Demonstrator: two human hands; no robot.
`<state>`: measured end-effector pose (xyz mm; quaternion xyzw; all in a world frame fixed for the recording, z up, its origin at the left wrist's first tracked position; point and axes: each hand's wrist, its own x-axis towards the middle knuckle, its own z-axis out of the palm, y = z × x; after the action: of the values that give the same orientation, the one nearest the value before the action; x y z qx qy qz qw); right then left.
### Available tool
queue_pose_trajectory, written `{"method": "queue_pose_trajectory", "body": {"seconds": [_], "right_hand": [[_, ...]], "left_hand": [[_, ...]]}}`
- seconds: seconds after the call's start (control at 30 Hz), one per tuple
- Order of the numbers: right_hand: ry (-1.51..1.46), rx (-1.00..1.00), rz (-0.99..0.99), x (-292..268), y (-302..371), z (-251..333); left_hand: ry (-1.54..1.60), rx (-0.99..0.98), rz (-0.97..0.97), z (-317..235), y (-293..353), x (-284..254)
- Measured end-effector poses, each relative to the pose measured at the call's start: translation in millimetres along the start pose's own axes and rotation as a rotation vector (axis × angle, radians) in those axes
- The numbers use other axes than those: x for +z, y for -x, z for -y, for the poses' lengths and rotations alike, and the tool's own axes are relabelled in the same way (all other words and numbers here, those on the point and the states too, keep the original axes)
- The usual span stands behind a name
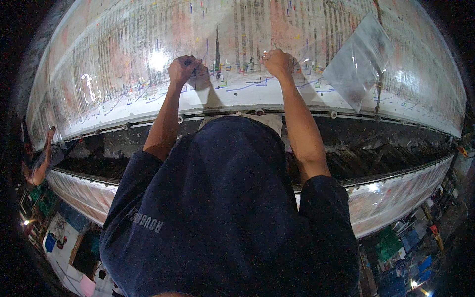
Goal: The person smooths a stencil onto a long printing table, picks up a plastic bag, and then retrieves a screen frame and a container of ink.
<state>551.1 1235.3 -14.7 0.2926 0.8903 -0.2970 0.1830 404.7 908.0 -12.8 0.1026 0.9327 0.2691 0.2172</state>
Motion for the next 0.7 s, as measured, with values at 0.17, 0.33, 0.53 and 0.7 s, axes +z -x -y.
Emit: {"method": "queue_pose_trajectory", "body": {"seconds": [0.17, 0.33, 0.53, 0.7], "right_hand": [[-0.004, -0.012, -0.016, 2.1, -2.2, -0.4], [0.028, 0.023, 0.037, -5.0, 1.2, 4.7], [0.030, 0.100, 0.049, -7.6, 2.3, 10.1], [-0.007, 0.085, 0.053, -5.2, -0.2, 6.5]], "left_hand": [[-0.026, 0.003, -0.036, 0.0, 2.2, 1.9], [-0.019, 0.043, -0.068, -0.5, 3.3, 2.5], [0.038, 0.063, -0.063, 0.8, 5.1, 2.4], [0.070, 0.055, -0.069, 1.7, 5.4, 4.0]]}}
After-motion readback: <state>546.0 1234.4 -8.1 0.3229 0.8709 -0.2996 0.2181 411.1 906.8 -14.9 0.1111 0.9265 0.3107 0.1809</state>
